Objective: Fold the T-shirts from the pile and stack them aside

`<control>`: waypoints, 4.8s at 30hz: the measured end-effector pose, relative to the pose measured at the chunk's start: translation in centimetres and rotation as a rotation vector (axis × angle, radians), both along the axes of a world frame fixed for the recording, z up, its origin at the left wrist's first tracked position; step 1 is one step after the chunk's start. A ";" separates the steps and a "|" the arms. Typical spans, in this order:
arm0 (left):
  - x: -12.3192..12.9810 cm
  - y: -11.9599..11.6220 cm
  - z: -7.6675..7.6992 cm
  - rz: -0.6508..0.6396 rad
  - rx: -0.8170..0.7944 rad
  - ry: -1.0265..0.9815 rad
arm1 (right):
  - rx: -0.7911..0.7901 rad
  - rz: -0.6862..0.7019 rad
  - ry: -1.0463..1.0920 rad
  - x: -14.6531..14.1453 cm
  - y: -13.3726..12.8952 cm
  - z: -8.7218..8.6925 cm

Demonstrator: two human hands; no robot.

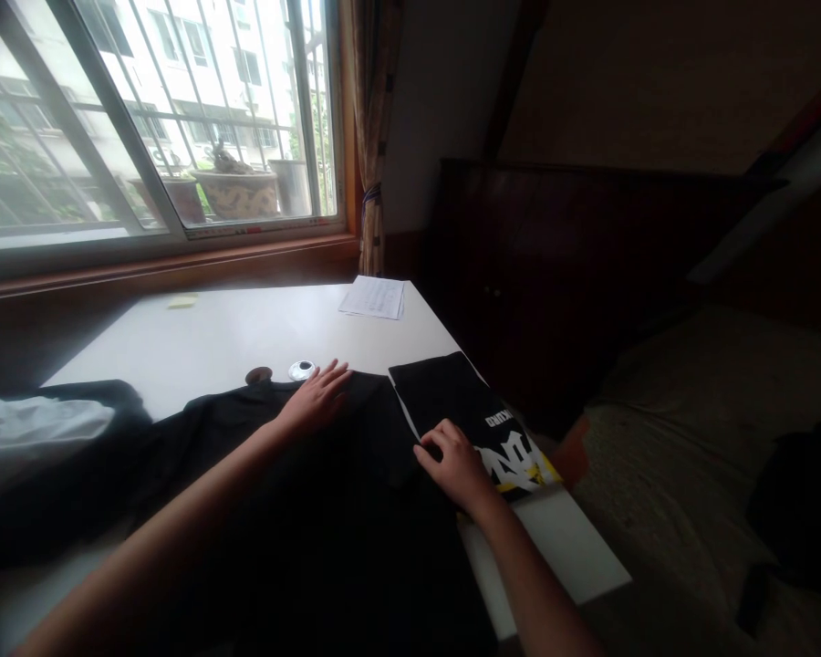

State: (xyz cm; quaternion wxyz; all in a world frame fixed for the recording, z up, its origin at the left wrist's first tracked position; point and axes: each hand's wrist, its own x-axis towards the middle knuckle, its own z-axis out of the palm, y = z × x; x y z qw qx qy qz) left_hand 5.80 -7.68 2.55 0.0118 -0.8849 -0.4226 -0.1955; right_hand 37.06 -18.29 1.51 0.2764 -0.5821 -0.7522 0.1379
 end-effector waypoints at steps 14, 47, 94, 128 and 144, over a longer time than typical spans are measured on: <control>-16.6 -15.1 -3.3 0.177 -0.021 0.180 | -0.086 -0.105 -0.222 -4.6 6.1 0.4; -14.0 -11.3 -4.0 0.283 -0.019 0.204 | -0.111 -0.151 -0.075 -3.5 15.7 1.1; -24.8 -8.1 -4.6 0.732 0.156 -0.140 | 0.035 0.216 -0.505 -14.7 10.9 1.1; -15.3 -11.1 1.5 -0.041 0.116 -0.102 | 0.162 0.550 -0.154 -23.2 6.2 -1.7; -22.9 -12.3 1.8 0.200 -0.190 -0.172 | 0.030 0.397 0.008 -25.6 7.6 -0.1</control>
